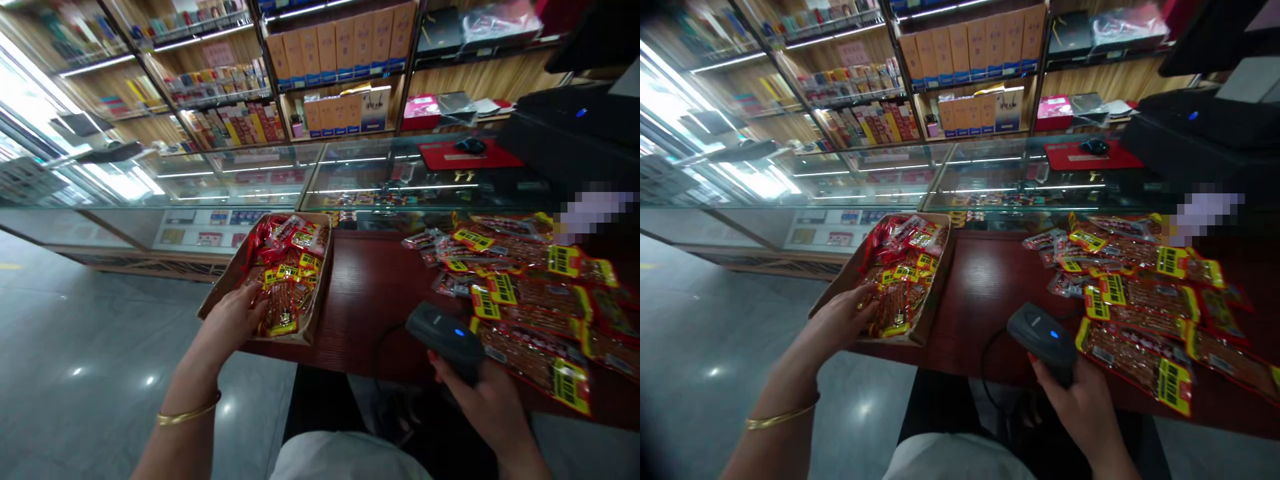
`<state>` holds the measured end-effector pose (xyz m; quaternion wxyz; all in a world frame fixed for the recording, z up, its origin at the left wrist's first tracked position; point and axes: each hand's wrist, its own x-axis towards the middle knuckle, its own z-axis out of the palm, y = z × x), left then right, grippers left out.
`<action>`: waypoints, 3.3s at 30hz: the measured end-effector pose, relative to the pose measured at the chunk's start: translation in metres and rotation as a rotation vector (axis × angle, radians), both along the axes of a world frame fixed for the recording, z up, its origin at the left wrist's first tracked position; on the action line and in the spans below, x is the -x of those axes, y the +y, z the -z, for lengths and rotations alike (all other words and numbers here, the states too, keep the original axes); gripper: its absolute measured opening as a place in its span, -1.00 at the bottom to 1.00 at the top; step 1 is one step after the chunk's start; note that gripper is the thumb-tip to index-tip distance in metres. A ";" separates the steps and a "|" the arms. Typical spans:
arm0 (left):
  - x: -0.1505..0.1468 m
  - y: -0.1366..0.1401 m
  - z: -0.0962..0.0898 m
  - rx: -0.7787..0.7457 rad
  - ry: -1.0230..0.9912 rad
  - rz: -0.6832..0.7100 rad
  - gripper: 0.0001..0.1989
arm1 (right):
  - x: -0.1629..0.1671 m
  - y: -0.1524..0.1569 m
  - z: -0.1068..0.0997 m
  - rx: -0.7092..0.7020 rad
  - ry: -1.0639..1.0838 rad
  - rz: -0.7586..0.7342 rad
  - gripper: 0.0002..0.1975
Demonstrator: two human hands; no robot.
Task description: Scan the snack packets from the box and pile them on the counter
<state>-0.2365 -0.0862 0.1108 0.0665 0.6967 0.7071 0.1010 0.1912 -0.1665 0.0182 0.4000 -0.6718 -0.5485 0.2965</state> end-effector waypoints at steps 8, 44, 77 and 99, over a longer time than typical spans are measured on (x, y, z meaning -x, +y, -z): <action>-0.028 0.026 0.000 0.195 0.292 0.193 -0.11 | -0.007 -0.009 0.010 -0.005 -0.046 0.001 -0.66; -0.217 0.027 0.079 0.391 -1.985 -0.168 -0.71 | -0.016 -0.028 -0.012 -0.024 0.011 0.165 -0.71; -0.217 0.036 0.097 0.365 -2.036 -0.243 -0.76 | -0.006 -0.024 -0.007 -0.012 -0.045 0.045 -0.75; -0.413 0.067 0.045 0.765 -1.709 0.295 -0.79 | -0.051 -0.055 -0.017 -0.144 0.013 0.350 -0.76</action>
